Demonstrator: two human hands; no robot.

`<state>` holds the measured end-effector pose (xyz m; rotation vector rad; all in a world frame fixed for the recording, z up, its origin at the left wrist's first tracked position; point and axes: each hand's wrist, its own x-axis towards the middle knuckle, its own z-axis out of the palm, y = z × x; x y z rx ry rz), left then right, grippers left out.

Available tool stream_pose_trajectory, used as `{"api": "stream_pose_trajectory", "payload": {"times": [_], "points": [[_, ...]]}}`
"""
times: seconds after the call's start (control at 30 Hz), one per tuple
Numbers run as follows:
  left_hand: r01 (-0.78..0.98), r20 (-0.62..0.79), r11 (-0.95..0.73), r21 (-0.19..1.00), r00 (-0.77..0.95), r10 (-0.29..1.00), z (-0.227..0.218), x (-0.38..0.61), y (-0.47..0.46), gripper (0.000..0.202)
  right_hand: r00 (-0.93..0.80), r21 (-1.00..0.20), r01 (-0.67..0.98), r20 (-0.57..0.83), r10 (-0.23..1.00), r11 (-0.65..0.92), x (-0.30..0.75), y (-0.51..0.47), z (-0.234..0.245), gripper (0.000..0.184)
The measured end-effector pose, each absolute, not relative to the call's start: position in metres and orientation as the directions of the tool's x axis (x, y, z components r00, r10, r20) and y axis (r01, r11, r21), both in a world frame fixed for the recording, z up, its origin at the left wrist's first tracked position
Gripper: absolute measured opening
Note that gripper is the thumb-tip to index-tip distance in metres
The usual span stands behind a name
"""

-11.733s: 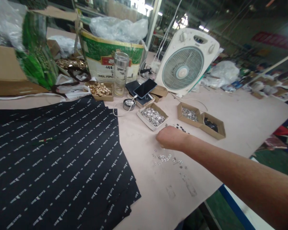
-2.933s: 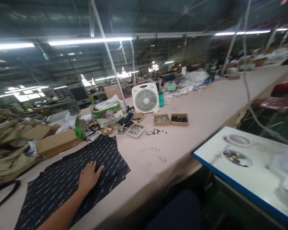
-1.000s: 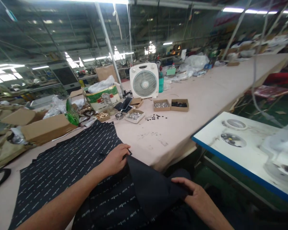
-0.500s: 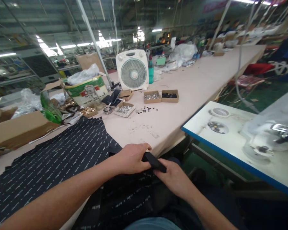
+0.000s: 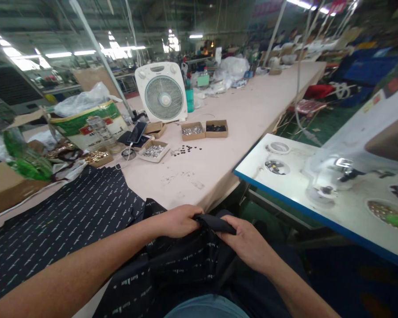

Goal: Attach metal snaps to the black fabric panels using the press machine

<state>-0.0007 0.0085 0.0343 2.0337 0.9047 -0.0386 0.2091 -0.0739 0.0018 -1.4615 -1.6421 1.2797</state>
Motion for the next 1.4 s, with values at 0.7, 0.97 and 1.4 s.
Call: {"api": "stream_pose_trajectory", "payload": {"times": [0.7,0.97,1.4], "points": [[0.559,-0.267,-0.227,0.798,0.665,0.698,0.010,0.016,-0.017,0.014,-0.105,-0.826,0.564,-0.065,0.992,0.006,0.226,-0.086,0.015,0.017],[0.300,-0.525,0.476,0.827,0.714,0.463,-0.003,0.024,-0.017,0.018,-0.104,-0.922,0.344,-0.223,0.969,-0.176,0.235,-0.079,0.012,0.011],[0.030,-0.559,0.790,0.612,0.724,0.405,-0.022,0.028,0.001,0.034,-0.122,-0.898,0.355,-0.320,0.939,-0.260,0.241,-0.049,0.010,0.011]]}}
